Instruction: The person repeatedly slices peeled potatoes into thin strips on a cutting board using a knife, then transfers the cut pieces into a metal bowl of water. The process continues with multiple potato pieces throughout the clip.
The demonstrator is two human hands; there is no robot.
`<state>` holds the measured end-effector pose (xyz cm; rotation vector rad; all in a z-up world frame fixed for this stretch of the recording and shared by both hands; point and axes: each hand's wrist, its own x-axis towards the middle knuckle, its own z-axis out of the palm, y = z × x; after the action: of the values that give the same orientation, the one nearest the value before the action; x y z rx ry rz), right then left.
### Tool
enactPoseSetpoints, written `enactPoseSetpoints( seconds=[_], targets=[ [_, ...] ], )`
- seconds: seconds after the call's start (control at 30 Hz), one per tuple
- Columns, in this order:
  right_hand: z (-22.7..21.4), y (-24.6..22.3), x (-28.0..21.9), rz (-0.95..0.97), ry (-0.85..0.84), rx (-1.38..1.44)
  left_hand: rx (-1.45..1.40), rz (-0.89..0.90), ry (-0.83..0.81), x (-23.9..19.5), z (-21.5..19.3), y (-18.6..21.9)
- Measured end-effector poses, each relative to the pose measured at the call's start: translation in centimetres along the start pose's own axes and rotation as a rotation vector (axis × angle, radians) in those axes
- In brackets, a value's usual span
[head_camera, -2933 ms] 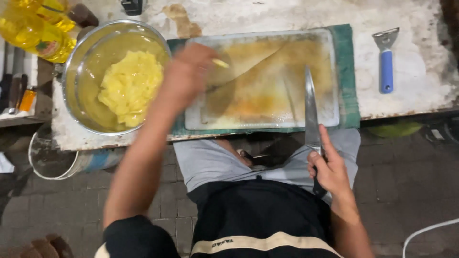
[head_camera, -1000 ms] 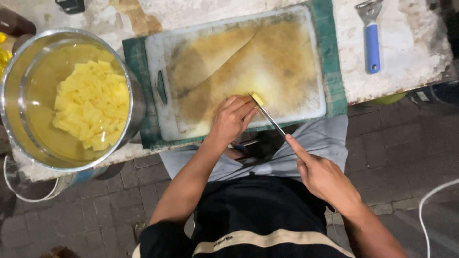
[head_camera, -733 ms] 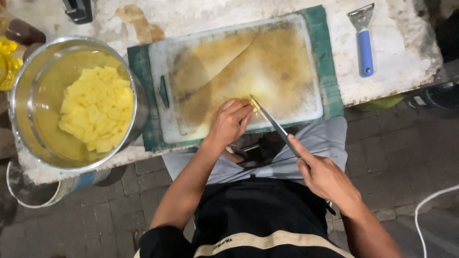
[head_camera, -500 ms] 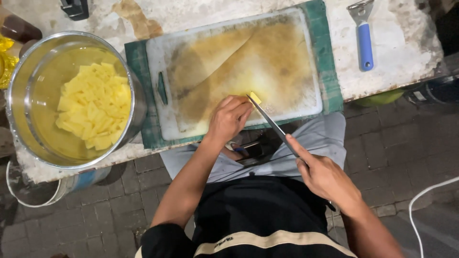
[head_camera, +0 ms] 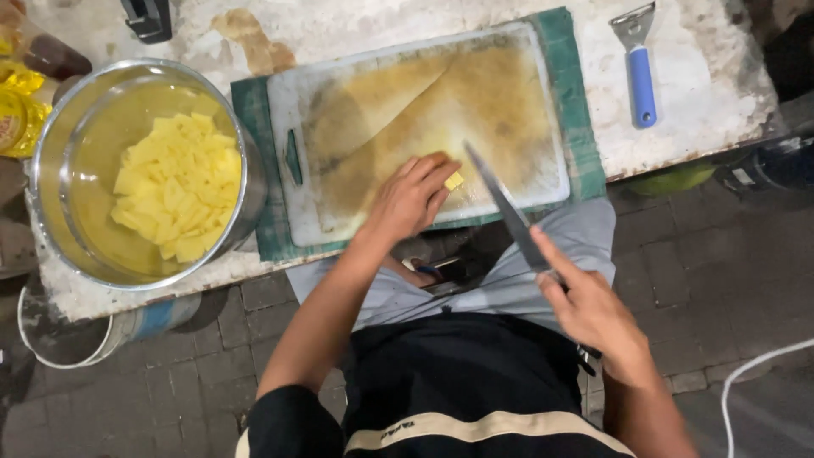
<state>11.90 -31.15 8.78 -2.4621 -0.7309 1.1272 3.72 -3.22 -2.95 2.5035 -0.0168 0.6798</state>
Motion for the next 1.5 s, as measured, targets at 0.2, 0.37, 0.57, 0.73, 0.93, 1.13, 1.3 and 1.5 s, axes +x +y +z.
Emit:
enactPoseSetpoints(
  seconds=[0.2, 0.37, 0.57, 0.73, 0.93, 1.13, 1.3, 1.5],
  targets=[
    [0.7, -1.4, -0.2, 0.026, 0.027, 0.048, 0.086, 0.0, -0.092, 0.5, 0.6, -1.9],
    [1.4, -2.7, -0.4, 0.006, 0.006, -0.037, 0.047, -0.183, 0.083, -1.6, 2.3, 0.0],
    [1.8, -2.6, -0.4, -0.027, -0.019, -0.169, 0.013, -0.206, 0.199, -2.2, 3.0, 0.3],
    [1.4, -2.9, -0.6, -0.04, 0.037, -0.118, 0.034, -0.161, 0.227, -2.4, 2.9, 0.1],
    [2.1, -2.5, -0.1, -0.091, -0.006, -0.15, -0.003, -0.171, 0.246, -2.3, 2.2, 0.5],
    [1.7, -3.5, 0.4, -0.086, -0.043, -0.167, 0.019, -0.174, 0.236, -2.2, 2.5, 0.1],
    [1.9, -3.0, 0.7, -0.116, -0.047, -0.126, 0.006, -0.166, 0.206, -2.3, 2.1, 0.2],
    [1.4, -3.3, -0.1, -0.125, -0.022, -0.129, -0.098, -0.207, 0.251, -2.4, 2.0, 0.4]
  ],
)
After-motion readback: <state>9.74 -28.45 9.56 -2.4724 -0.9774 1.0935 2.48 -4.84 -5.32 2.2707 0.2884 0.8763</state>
